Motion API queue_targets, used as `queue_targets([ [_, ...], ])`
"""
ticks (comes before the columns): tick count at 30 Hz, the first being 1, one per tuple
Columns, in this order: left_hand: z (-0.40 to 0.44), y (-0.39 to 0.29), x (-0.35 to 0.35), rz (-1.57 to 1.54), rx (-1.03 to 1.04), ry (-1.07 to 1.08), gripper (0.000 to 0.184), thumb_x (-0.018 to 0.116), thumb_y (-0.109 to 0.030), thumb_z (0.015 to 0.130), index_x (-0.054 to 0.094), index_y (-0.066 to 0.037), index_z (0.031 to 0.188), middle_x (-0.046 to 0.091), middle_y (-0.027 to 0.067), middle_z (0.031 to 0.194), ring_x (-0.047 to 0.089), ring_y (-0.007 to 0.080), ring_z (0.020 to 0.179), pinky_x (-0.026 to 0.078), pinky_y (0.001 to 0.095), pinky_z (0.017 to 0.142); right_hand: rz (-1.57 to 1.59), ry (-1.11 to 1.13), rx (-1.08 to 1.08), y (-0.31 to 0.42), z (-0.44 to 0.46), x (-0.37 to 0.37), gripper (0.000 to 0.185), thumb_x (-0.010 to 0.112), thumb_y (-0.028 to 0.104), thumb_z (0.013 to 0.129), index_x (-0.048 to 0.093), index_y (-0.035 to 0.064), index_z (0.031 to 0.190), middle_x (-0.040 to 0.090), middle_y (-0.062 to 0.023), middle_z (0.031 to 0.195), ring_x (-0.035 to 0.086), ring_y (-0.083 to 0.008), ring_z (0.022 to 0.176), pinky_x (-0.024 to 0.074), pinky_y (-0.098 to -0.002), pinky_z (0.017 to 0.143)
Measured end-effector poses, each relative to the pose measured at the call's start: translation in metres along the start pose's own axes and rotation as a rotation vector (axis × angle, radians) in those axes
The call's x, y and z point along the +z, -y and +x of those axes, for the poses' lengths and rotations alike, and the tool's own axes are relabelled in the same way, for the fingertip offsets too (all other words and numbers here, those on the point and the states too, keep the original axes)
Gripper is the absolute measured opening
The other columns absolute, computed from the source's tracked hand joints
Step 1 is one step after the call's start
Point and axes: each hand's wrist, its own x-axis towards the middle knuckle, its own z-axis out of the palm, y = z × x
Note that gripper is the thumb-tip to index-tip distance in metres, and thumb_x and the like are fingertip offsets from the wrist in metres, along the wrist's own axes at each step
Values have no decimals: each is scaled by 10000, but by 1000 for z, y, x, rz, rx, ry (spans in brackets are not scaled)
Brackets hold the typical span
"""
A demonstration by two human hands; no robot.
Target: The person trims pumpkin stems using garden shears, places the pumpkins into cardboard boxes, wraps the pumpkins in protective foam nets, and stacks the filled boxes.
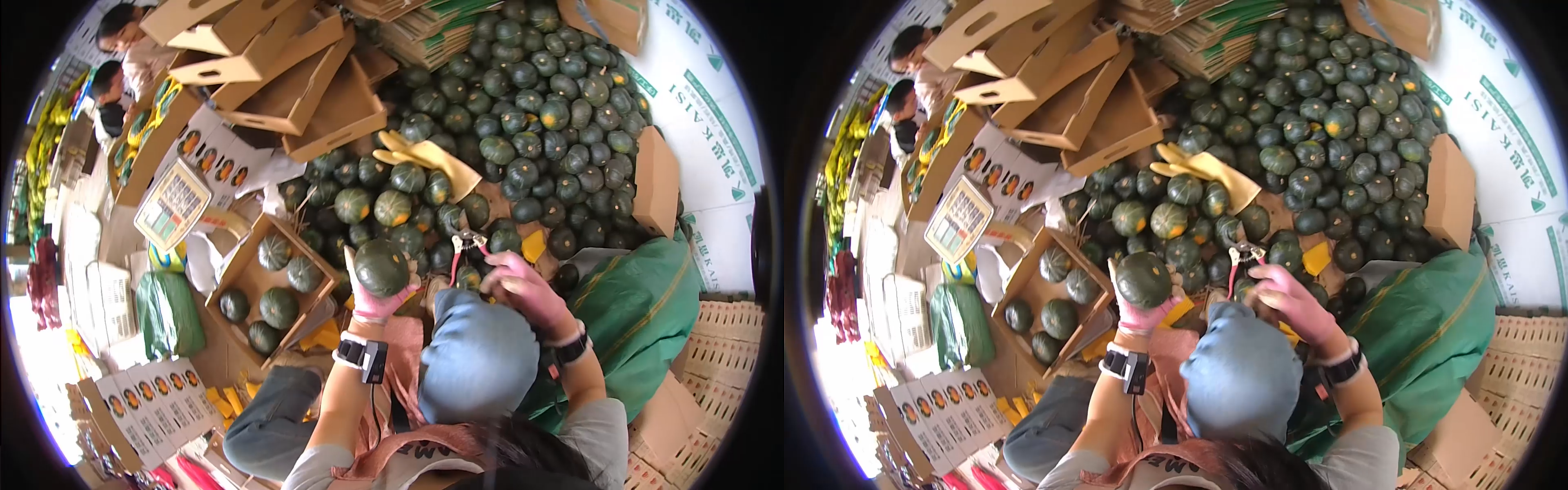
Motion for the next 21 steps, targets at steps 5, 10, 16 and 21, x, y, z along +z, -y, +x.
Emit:
queue_targets([
  [5, 35, 8, 16, 562, 171, -298, 492, 419, -470, 948, 469, -56, 1210, 560, 112, 1125, 571, 254, 1003, 486, 430, 882, 133, 170, -56, -22, 87, -18, 691, 637, 167, 817, 248, 71, 1379, 507, -122, 1166, 564, -215, 992, 504, -335, 819],
  [10, 85, 3, -10, 602, 120, -191, 290, 401, -233, 988, 435, -42, 1204, 497, 122, 1207, 491, 257, 1091, 383, 430, 981, 448, -5, -77, -47, 161, -47, 634, 713, 51, 728, 404, 40, 1281, 561, -109, 1139, 586, -212, 1025, 495, -353, 892],
  [16, 94, -18, -65, 1036, 93, -401, 401, 447, -232, 968, 367, -38, 1310, 483, 176, 1264, 497, 270, 1147, 407, 373, 955, 556, -345, -250, -82, 196, -110, 708, 701, -65, 677, 365, 43, 1290, 522, -99, 1156, 563, -230, 1046, 496, -364, 892],
  [21, 97, -31, -68, 1253, 103, -631, 281, 538, -152, 925, 500, -38, 1178, 565, 54, 1092, 555, 128, 916, 468, 270, 787, 472, -434, -331, -102, 203, -144, 725, 709, -51, 678, 354, 50, 1302, 509, -97, 1169, 550, -218, 1056, 499, -354, 884],
])
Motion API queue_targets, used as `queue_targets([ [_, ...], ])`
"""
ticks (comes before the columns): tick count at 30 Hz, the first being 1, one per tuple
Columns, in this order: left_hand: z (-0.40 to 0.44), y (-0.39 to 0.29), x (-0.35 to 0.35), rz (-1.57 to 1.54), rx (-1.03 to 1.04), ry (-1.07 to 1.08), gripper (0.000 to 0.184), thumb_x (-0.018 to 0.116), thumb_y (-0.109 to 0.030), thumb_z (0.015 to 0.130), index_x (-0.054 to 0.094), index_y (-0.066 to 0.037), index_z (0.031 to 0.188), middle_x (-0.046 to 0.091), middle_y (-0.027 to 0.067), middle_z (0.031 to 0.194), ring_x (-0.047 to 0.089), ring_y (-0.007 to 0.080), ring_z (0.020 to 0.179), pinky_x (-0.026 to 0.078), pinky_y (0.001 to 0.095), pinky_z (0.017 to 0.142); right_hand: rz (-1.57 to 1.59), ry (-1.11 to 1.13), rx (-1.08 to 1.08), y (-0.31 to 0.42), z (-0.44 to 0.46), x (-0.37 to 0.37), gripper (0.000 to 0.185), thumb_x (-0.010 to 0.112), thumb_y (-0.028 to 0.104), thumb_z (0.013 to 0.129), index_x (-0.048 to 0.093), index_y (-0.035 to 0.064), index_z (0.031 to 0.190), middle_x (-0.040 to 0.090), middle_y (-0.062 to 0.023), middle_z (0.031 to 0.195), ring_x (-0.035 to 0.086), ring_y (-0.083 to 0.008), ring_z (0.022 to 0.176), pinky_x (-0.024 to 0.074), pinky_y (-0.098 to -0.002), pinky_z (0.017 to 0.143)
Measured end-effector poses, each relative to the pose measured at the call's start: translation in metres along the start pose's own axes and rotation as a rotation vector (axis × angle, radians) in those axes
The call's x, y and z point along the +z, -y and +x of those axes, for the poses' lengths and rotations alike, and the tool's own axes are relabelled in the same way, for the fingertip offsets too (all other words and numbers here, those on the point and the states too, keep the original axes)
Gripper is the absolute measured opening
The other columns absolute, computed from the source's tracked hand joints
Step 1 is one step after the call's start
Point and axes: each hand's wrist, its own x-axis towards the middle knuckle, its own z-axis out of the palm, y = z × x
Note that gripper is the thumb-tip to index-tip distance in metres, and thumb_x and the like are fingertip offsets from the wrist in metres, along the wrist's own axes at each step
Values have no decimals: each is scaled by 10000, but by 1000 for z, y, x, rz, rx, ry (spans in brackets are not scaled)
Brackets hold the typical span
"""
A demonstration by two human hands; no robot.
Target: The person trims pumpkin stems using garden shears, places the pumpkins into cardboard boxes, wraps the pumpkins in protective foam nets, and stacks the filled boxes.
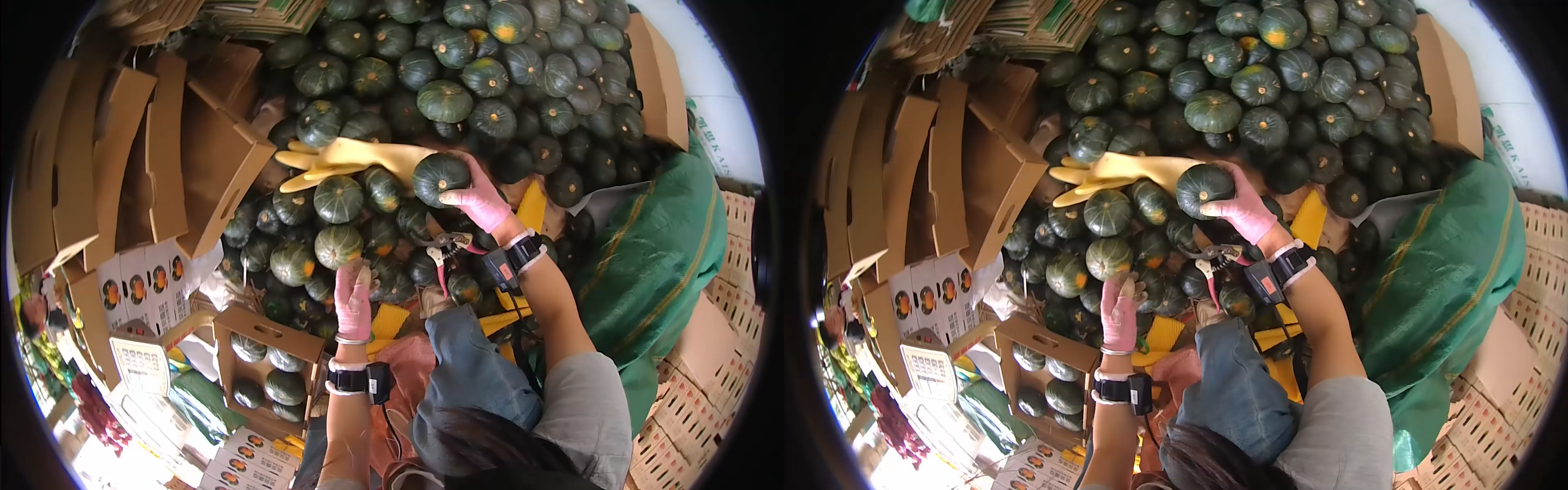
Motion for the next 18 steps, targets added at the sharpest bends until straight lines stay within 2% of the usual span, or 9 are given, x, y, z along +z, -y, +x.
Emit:
queue_targets([
  [1, 4, -2, 0, 66, 25, -5, 275, 539, -122, 920, 500, -39, 1179, 561, 38, 1084, 539, 105, 889, 463, 248, 773, -1, -29, -2, 1, 1, -3, 725, 712, -45, 677, 355, 50, 1301, 509, -98, 1169, 550, -218, 1056, 500, -354, 880],
  [3, 10, -3, 1, -10, 20, 12, 256, 550, -98, 905, 497, -24, 1144, 548, 36, 1012, 501, 88, 788, 440, 234, 685, -4, -83, -13, 3, 3, -9, 725, 720, -31, 676, 357, 52, 1299, 509, -99, 1169, 550, -219, 1057, 504, -353, 872],
  [6, 16, 1, -1, 21, 20, 14, 285, 564, -102, 889, 489, -28, 1153, 533, 27, 971, 488, 77, 757, 422, 225, 643, 12, -165, -33, 6, 3, -16, 674, 711, 24, 706, 373, 62, 1289, 525, -100, 1150, 561, -212, 1040, 512, -348, 847],
  [9, 15, 4, 1, 82, 90, 12, 319, 574, -82, 878, 473, -21, 1174, 543, 46, 995, 488, 79, 748, 422, 213, 636, 41, -227, -40, 13, 3, -22, 596, 689, 92, 755, 395, 74, 1273, 547, -95, 1125, 577, -213, 1021, 521, -349, 827],
  [13, 14, 5, -2, 119, 72, 7, 336, 576, -76, 875, 467, -15, 1186, 547, 61, 1043, 492, 81, 772, 429, 214, 654, 200, -213, 44, 24, 3, -29, 562, 671, 182, 793, 395, 89, 1272, 562, -77, 1117, 605, -226, 973, 530, -369, 812],
  [14, 15, 6, -4, 122, 68, 7, 341, 576, -76, 875, 466, -15, 1191, 547, 66, 1056, 493, 82, 779, 430, 215, 660, 105, -256, 146, 30, 3, -32, 502, 682, 225, 784, 469, 67, 1211, 602, -102, 1056, 620, -206, 940, 529, -350, 792],
  [17, 13, 6, -5, 124, 57, 9, 360, 570, -68, 872, 459, -11, 1210, 544, 82, 1091, 499, 86, 799, 435, 216, 681, -1025, -421, -162, 25, 11, -68, 373, 688, 250, 769, 582, 37, 1056, 637, -136, 978, 639, -187, 885, 521, -317, 753],
  [18, 13, 7, -6, 119, 59, 9, 362, 568, -66, 872, 458, -10, 1212, 544, 84, 1093, 500, 86, 800, 435, 216, 682, -1025, -476, -141, 40, 12, -68, 279, 679, 252, 766, 632, 17, 909, 653, -143, 913, 648, -197, 804, 507, -293, 721],
])
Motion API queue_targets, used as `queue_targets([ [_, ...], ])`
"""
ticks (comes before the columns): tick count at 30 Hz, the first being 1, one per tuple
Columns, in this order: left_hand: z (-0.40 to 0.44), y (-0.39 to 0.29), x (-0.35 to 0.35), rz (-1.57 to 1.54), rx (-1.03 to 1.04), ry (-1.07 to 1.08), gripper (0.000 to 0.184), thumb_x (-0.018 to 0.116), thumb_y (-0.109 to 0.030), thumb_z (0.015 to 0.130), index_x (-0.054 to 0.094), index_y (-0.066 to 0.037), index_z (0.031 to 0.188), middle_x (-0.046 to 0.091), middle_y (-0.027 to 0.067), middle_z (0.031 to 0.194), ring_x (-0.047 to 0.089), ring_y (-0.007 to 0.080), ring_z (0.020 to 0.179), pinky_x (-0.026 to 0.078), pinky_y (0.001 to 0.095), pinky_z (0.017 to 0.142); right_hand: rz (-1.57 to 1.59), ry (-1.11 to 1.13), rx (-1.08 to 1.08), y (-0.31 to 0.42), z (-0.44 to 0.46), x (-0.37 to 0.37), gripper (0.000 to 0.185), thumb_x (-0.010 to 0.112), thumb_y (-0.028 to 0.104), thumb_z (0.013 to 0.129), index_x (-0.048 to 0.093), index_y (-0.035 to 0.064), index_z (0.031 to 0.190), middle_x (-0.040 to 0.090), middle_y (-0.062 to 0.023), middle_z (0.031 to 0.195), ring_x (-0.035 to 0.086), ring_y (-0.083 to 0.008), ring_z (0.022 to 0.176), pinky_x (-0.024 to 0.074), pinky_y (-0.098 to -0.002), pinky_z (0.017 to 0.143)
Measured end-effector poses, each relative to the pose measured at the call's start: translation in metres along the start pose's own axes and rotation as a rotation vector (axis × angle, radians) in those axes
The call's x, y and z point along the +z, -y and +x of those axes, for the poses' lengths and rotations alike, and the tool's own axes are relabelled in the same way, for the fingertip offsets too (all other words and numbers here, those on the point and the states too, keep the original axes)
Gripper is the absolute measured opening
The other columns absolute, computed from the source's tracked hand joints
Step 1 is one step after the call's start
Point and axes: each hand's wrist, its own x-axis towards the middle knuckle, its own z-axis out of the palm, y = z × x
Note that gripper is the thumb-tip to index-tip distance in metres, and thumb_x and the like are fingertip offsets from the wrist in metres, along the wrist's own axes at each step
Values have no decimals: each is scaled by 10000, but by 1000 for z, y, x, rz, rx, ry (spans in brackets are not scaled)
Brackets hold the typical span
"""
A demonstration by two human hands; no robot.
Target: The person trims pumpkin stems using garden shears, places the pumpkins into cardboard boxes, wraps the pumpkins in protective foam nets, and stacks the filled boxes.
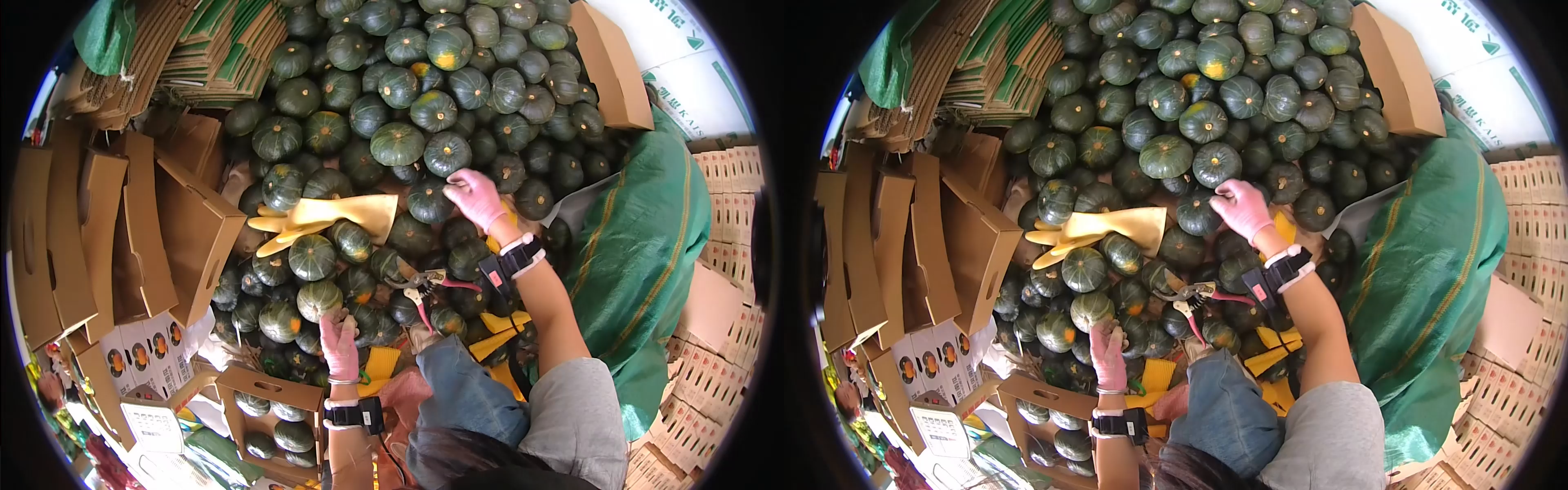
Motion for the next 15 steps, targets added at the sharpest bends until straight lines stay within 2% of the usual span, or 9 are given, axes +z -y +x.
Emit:
queue_targets([
  [1, 1, 1, 0, -7, 3, -1, 364, 566, -64, 872, 457, -9, 1214, 544, 86, 1094, 501, 86, 801, 436, 216, 684, -3, -19, 12, 1, 11, -11, 253, 689, 238, 752, 643, 20, 873, 660, -121, 905, 648, -219, 748, 504, -301, 715],
  [3, 1, 2, 0, 13, 2, -20, 356, 558, -45, 871, 457, -4, 1209, 545, 89, 1090, 502, 86, 801, 435, 215, 679, 94, -164, 8, 0, 35, -28, 284, 708, 224, 732, 631, 31, 926, 655, -125, 862, 645, -215, 765, 503, -311, 718],
  [5, 1, 1, 2, 25, 5, -27, 351, 553, -36, 871, 457, -1, 1207, 545, 90, 1088, 501, 86, 801, 435, 214, 675, -6, -288, -26, 14, 60, -45, 406, 723, 217, 748, 566, 39, 1077, 639, -72, 907, 589, -139, 777, 495, -274, 729],
  [7, 1, 1, 2, 56, -1, -37, 346, 553, -28, 871, 458, -1, 1202, 547, 91, 1084, 502, 84, 796, 434, 212, 670, -38, -439, -109, 9, 97, -51, 556, 750, 232, 708, 500, 66, 1175, 606, -111, 1033, 592, -199, 913, 481, -320, 828],
  [9, 1, 0, 3, 71, -6, -39, 347, 559, -31, 871, 459, -2, 1202, 547, 90, 1083, 502, 83, 793, 434, 211, 671, -373, -521, -304, 8, 126, -61, 623, 751, 246, 663, 470, 103, 1200, 534, -155, 1146, 523, -308, 1058, 435, -370, 909],
  [10, 1, 0, 4, 52, -5, -48, 344, 560, -27, 870, 460, -3, 1199, 546, 88, 1083, 501, 82, 789, 433, 210, 671, -523, -486, -246, 20, 129, -64, 636, 725, 268, 678, 441, 131, 1231, 487, -142, 1196, 455, -330, 1123, 408, -426, 932],
  [13, 1, 0, 3, 95, -20, -65, 332, 555, -24, 873, 464, -4, 1192, 549, 82, 1075, 500, 80, 783, 430, 209, 669, -730, -695, 3, 54, 137, -73, 658, 703, 312, 685, 416, 151, 1255, 456, -137, 1211, 421, -332, 1144, 397, -470, 925],
  [15, 0, -2, 4, 59, -21, -70, 324, 554, -21, 873, 469, -5, 1185, 552, 77, 1068, 501, 78, 778, 427, 206, 660, -581, -720, 257, 53, 153, -84, 679, 696, 343, 675, 417, 167, 1268, 464, -128, 1224, 413, -320, 1174, 364, -478, 951],
])
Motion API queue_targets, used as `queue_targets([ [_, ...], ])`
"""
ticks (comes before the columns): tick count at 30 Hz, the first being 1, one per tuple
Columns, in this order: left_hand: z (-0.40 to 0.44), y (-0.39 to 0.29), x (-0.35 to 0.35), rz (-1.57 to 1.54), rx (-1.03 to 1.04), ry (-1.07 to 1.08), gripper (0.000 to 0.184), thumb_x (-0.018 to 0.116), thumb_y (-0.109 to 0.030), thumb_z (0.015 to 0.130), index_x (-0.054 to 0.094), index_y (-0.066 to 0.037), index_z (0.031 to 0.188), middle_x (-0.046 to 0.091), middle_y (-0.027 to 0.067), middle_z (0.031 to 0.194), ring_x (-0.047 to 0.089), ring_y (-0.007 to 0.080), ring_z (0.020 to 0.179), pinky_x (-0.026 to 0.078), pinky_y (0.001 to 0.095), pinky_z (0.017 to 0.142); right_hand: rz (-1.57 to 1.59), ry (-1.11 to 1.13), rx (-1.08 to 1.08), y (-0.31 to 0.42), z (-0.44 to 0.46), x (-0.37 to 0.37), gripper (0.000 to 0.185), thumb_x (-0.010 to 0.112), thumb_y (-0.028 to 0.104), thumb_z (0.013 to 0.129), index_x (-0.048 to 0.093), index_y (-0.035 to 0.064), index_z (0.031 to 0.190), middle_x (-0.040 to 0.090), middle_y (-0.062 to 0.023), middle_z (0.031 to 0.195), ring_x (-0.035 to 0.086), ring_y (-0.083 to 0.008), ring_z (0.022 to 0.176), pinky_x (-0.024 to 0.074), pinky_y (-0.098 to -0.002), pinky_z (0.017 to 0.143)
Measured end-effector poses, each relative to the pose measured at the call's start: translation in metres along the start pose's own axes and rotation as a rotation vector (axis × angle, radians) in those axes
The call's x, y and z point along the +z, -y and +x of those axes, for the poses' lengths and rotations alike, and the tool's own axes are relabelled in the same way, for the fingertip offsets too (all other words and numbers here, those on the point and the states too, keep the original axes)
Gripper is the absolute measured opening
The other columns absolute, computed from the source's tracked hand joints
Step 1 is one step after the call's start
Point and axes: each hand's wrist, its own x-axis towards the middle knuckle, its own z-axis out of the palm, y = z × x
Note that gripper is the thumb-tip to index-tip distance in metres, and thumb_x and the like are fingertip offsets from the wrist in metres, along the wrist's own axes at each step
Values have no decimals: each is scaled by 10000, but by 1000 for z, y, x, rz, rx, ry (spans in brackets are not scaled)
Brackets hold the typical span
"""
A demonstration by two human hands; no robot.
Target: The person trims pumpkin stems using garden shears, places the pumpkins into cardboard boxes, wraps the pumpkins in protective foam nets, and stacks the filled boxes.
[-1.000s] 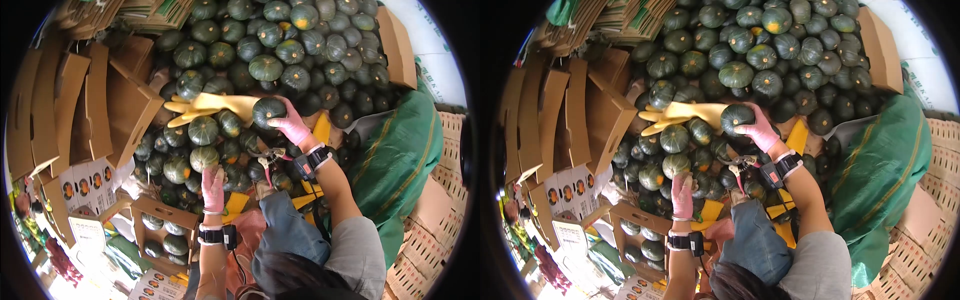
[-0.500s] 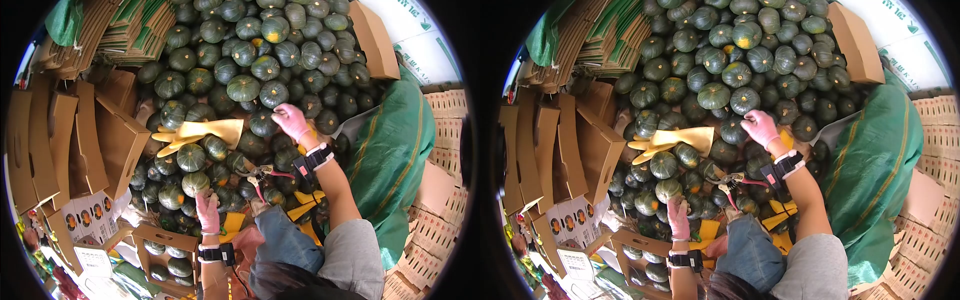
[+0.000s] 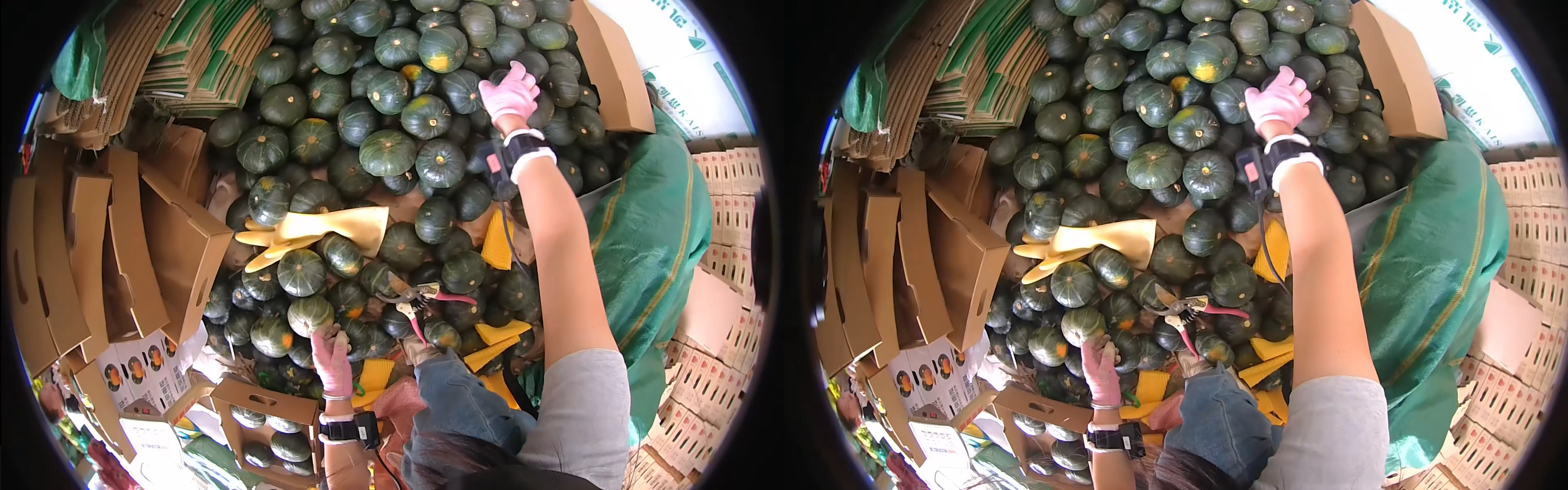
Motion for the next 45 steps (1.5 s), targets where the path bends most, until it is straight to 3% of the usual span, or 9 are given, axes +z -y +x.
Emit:
queue_targets([
  [4, 1, 2, 3, -9, 39, 5, 315, 562, -22, 871, 476, -11, 1173, 559, 63, 1046, 502, 73, 773, 421, 200, 652, -150, 403, -681, -1, 17, 11, 763, 735, 249, 624, 426, 148, 1314, 530, -152, 1257, 479, -292, 1190, 324, -444, 1032],
  [14, 4, 10, 6, 119, 82, -59, 284, 577, -32, 864, 498, -14, 1135, 568, 53, 1005, 494, 60, 757, 403, 187, 617, -462, 746, -714, 23, 23, -10, 834, 816, 230, 542, 455, 74, 1277, 443, -180, 1263, 433, -342, 1194, 392, -377, 1004],
  [20, -1, -5, 9, 79, 48, 25, 347, 598, -54, 853, 476, -1, 1173, 553, 83, 1072, 529, 122, 889, 444, 247, 776, -17, 621, -505, -4, -10, -15, 717, 781, 213, 570, 493, 64, 1210, 597, -203, 1096, 574, -342, 1043, 456, -378, 911],
  [24, -13, -45, 38, -100, 57, 294, 551, 637, -146, 826, 387, 0, 1294, 463, 145, 1252, 481, 231, 1138, 405, 336, 949, 1092, 957, -65, -38, -67, -43, 538, 757, 122, 664, 533, -1, 1138, 609, -168, 1061, 589, -279, 999, 461, -346, 876],
  [25, -12, -49, 45, -200, 96, 400, 693, 698, -221, 794, 330, -3, 1339, 444, 158, 1274, 470, 262, 1172, 393, 362, 981, 900, 751, -541, -57, -79, -34, 492, 725, 107, 712, 528, -14, 1147, 601, -159, 1083, 581, -261, 1014, 459, -342, 884],
  [28, -8, -50, 67, -462, 45, 485, 1082, 808, -312, 670, 81, -151, 1455, 228, 209, 1430, 334, 369, 1277, 391, 498, 977, 1358, 1264, 3, -46, -150, -61, 430, 560, 188, 880, 456, -22, 1240, 563, -138, 1168, 537, -214, 1094, 398, -317, 969],
  [33, -5, -49, 77, -667, 127, 521, 834, 819, -155, 646, 348, -76, 1330, 452, 118, 1270, 454, 273, 1177, 404, 424, 972, 1247, 1748, -312, -12, -220, -127, 540, 380, 395, 968, 392, -21, 1313, 510, -136, 1232, 496, -214, 1131, 379, -324, 969],
  [37, -52, -43, 6, -722, 85, 397, 848, 850, -198, 589, 396, -52, 1290, 512, 68, 1200, 494, 183, 1114, 389, 344, 968, 968, 1629, -897, -12, -232, -128, 571, 442, 412, 918, 447, -61, 1238, 498, -151, 1219, 476, -260, 1140, 358, -387, 970],
  [45, -145, -40, -141, -214, 171, -547, 553, 749, -191, 763, 462, -10, 1201, 592, 84, 1043, 585, 159, 918, 495, 302, 821, 716, 1413, -622, -69, -237, -125, 343, 441, 229, 948, 501, -22, 1173, 573, -85, 1049, 538, -156, 931, 425, -295, 847],
])
